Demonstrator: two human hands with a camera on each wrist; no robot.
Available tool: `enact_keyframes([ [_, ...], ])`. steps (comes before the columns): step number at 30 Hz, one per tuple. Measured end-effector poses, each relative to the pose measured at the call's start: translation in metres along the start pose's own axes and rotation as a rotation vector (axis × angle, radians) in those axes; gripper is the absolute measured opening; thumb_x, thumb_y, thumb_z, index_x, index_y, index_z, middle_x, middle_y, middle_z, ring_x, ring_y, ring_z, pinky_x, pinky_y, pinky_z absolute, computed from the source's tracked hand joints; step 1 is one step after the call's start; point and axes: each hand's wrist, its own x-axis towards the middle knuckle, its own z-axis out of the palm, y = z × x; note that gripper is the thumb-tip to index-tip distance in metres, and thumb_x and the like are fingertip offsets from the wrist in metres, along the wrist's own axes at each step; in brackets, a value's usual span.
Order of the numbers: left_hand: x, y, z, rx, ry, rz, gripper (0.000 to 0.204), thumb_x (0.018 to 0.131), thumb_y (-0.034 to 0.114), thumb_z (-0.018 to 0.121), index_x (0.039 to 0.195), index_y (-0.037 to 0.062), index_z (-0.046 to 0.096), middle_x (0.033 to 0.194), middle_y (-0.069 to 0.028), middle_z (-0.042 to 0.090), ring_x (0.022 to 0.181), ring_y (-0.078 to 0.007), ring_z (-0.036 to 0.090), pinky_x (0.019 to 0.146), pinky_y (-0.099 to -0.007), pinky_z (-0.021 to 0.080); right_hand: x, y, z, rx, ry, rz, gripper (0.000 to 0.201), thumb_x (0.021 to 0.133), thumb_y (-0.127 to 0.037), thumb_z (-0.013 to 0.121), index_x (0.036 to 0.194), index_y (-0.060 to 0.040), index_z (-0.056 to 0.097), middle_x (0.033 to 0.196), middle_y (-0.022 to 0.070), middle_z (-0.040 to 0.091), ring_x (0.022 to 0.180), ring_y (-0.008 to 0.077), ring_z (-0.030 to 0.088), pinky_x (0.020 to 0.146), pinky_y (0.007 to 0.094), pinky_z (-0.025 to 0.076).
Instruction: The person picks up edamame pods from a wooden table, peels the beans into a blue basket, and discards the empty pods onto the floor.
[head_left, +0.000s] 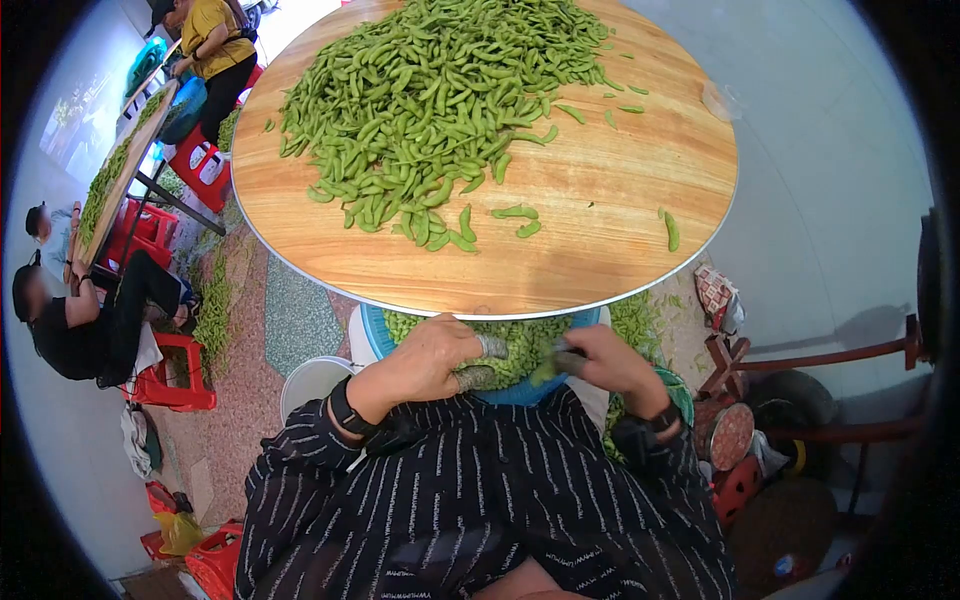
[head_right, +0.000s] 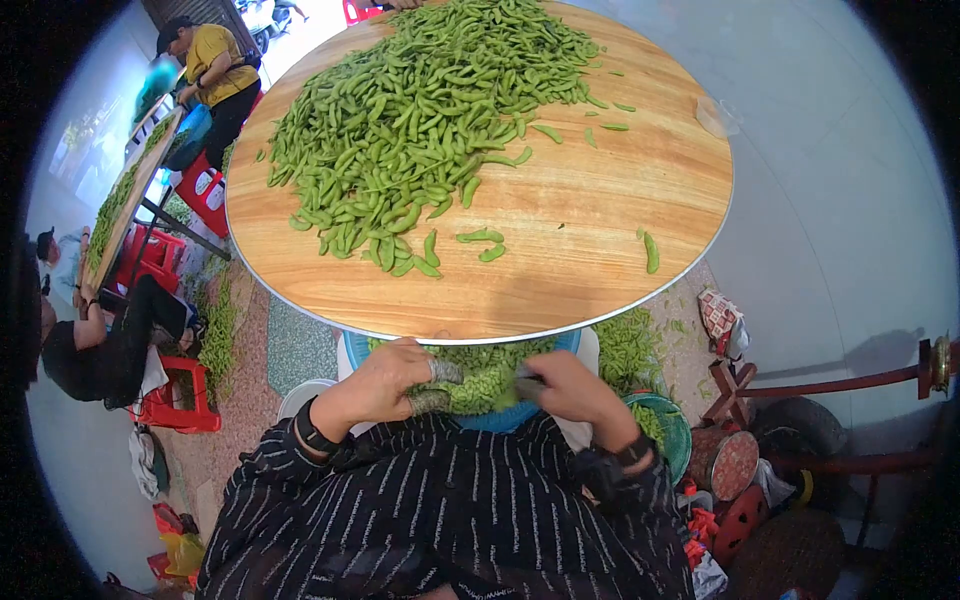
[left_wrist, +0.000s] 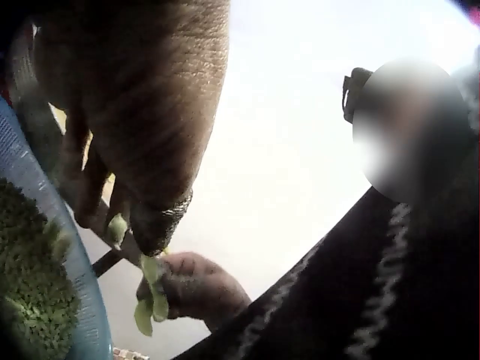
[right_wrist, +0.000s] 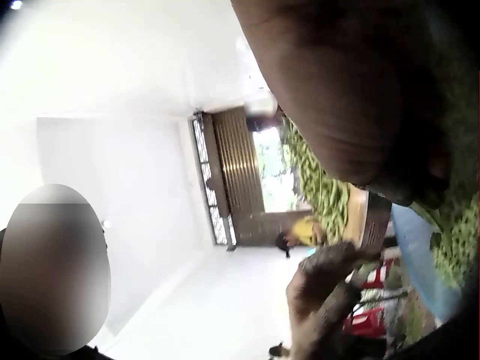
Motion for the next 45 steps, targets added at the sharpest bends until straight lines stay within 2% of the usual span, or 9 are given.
enact_keyframes([
  [4, 0.013, -0.001, -0.015, 0.121, -0.168, 0.082, 0.024, 0.061, 0.004, 0.062, 0.084, 0.0067, 0.057, 0.081, -0.0124, 0.058, 0.076, -0.0292, 0.056, 0.064, -0.0364, 0.044, -0.066, 0.063, -0.019, -0.197, 0.101, 0.415, 0.016, 0.067, -0.012, 0.058, 0.077, 0.0018, 0.055, 0.072, 0.0212, 0.055, 0.067, 0.0365, 0.053, 0.059, 0.0386, 0.042],
  [9, 0.062, -0.007, -0.045, -0.033, 0.023, 0.005, 0.009, 0.066, 0.008, 0.058, 0.074, 0.0043, 0.055, 0.070, -0.0129, 0.056, 0.069, -0.0314, 0.055, 0.058, -0.0380, 0.043, -0.167, 0.217, 0.020, -0.531, 0.219, 0.735, 0.022, 0.063, -0.013, 0.056, 0.080, 0.0006, 0.058, 0.077, 0.0228, 0.056, 0.075, 0.0393, 0.053, 0.065, 0.0425, 0.043],
  [16, 0.151, -0.094, -0.073, 0.358, 0.336, -0.269, 0.018, 0.070, 0.018, 0.059, 0.075, 0.0004, 0.056, 0.072, -0.0192, 0.056, 0.069, -0.0361, 0.054, 0.060, -0.0411, 0.043, -0.210, 0.260, 0.044, -0.439, 0.238, 1.020, 0.020, 0.062, -0.014, 0.056, 0.074, 0.0021, 0.059, 0.075, 0.0240, 0.056, 0.075, 0.0398, 0.054, 0.065, 0.0428, 0.043],
  [24, 0.181, -0.129, -0.058, 0.601, 0.267, -0.235, 0.012, 0.069, 0.007, 0.053, 0.078, -0.0009, 0.052, 0.073, -0.0205, 0.055, 0.070, -0.0382, 0.053, 0.061, -0.0435, 0.042, -0.164, 0.192, 0.024, -0.383, 0.286, 0.770, 0.019, 0.064, -0.015, 0.057, 0.065, 0.0044, 0.054, 0.068, 0.0264, 0.051, 0.067, 0.0423, 0.050, 0.054, 0.0430, 0.039],
  [29, 0.164, -0.110, -0.071, 0.580, 0.362, -0.233, 0.019, 0.068, 0.005, 0.055, 0.085, -0.0020, 0.050, 0.070, -0.0163, 0.056, 0.069, -0.0325, 0.056, 0.060, -0.0387, 0.045, -0.113, 0.097, -0.009, -0.209, 0.274, 0.563, 0.014, 0.072, -0.012, 0.054, 0.069, 0.0024, 0.053, 0.054, 0.0136, 0.043, 0.051, 0.0208, 0.047, 0.049, 0.0340, 0.036],
  [34, 0.120, -0.046, -0.086, -0.914, 0.513, -0.514, 0.023, 0.074, 0.004, 0.059, 0.093, -0.0006, 0.048, 0.076, -0.0066, 0.056, 0.066, -0.0152, 0.058, 0.055, -0.0244, 0.047, -0.049, 0.026, -0.020, 0.246, 0.369, 0.156, 0.017, 0.078, -0.012, 0.055, 0.091, -0.0014, 0.058, 0.063, 0.0070, 0.054, 0.055, 0.0117, 0.048, 0.050, 0.0272, 0.038],
  [37, 0.094, -0.024, -0.054, -1.167, 0.518, -0.422, 0.021, 0.075, 0.003, 0.059, 0.093, 0.0018, 0.048, 0.076, -0.0076, 0.057, 0.063, -0.0167, 0.058, 0.054, -0.0241, 0.049, 0.000, -0.023, -0.016, 0.825, 0.424, 0.095, 0.028, 0.081, -0.013, 0.053, 0.107, -0.0034, 0.052, 0.073, -0.0016, 0.055, 0.056, 0.0049, 0.046, 0.047, 0.0184, 0.035],
  [42, 0.067, -0.002, -0.022, -1.256, 0.431, -0.448, 0.019, 0.075, 0.002, 0.060, 0.091, 0.0018, 0.048, 0.074, -0.0071, 0.058, 0.064, -0.0139, 0.058, 0.054, -0.0226, 0.047, 0.043, -0.043, -0.010, 1.197, 0.292, -0.111, 0.029, 0.082, -0.012, 0.052, 0.108, -0.0016, 0.050, 0.075, 0.0007, 0.055, 0.055, 0.0030, 0.046, 0.044, 0.0139, 0.034],
  [45, 0.058, 0.002, -0.023, -0.540, 0.355, -0.383, 0.021, 0.075, 0.006, 0.059, 0.093, 0.0010, 0.048, 0.075, -0.0070, 0.055, 0.066, -0.0179, 0.057, 0.053, -0.0274, 0.044, 0.046, -0.046, -0.009, 1.102, 0.321, -0.090, 0.025, 0.083, -0.008, 0.048, 0.106, 0.0002, 0.051, 0.076, 0.0024, 0.056, 0.055, 0.0035, 0.046, 0.044, 0.0145, 0.035],
])
